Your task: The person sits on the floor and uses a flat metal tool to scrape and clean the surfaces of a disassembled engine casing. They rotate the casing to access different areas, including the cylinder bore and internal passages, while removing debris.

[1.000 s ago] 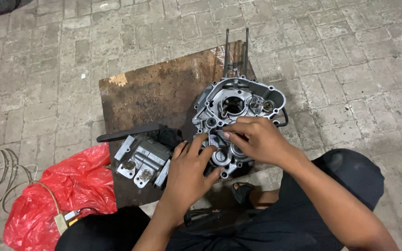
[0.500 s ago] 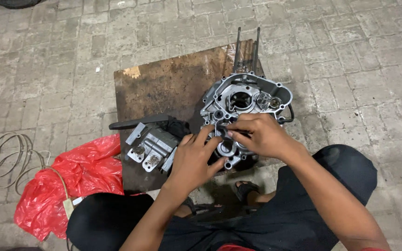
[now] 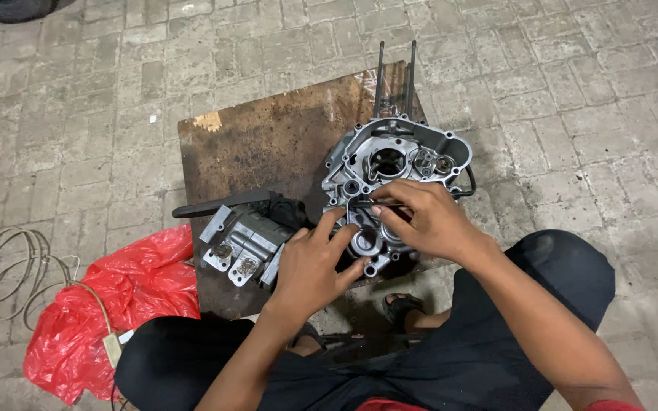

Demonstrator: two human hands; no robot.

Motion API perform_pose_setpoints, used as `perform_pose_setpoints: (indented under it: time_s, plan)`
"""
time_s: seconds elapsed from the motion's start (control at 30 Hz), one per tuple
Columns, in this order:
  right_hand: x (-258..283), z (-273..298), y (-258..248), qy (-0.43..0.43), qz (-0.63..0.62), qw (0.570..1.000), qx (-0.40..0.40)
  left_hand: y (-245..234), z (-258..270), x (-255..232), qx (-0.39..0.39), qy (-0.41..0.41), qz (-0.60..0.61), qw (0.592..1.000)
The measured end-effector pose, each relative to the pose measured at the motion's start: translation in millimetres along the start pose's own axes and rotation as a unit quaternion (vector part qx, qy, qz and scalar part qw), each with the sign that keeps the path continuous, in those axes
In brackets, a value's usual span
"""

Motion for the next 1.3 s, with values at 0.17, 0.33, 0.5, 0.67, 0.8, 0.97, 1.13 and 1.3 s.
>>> perform_pose_setpoints:
  time_s: [0.17, 0.33, 0.5, 0.67, 0.8, 0.97, 1.13, 1.3]
  plan:
    - [-3.8, 1.0, 2.2, -0.017, 0.0, 1.0, 0.021, -6.3, -5.7, -0.4, 0.049, -0.052, 0.06, 0.996]
    - [-1.7, -1.9, -5.6, -0.018, -0.005, 1.0, -0.009, -15.1, -20.1, 2.6, 0.149, -0.131, 0.11, 0.974]
    - [-2.2, -1.7, -4.0, -0.001, -0.048, 0.999, -0.011, -20.7, -27.2, 9.1, 0.198, -0.158, 0.164, 0.953]
    - [-3.4, -1.4, -1.4, 0.008, -0.055, 0.998, -0.013, -21.5, -32.8, 11.3, 0.191, -0.151, 0.175, 0.954]
    - [-6.9, -1.4, -2.6, 0.001, -0.052, 0.998, -0.042, -21.4, -38.6, 11.6, 0.179, -0.136, 0.199, 0.954]
    - [-2.2, -1.8, -3.8, 0.007, -0.07, 0.997, -0.02, -25.9, -39.3, 11.9, 0.169, -0.137, 0.226, 0.949]
    - [-8.5, 7.3, -17.6, -0.006, -0.089, 0.993, -0.079, -28.0, -31.6, 7.3, 0.18, -0.135, 0.196, 0.954]
    - [-4.7, 22.3, -32.1, -0.003, -0.157, 0.988, 0.009, -25.2, -29.9, 8.2, 0.179, -0.142, 0.186, 0.955]
Point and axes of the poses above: each hand's wrist, its own z-axis away from the middle knuckle, its own y-axis out of the palm, x = y × z, the point moved 4 cm from there along -z, towards the middle knuckle, and after that the axes turned 13 degrees about -y, right-handed, at the moved point
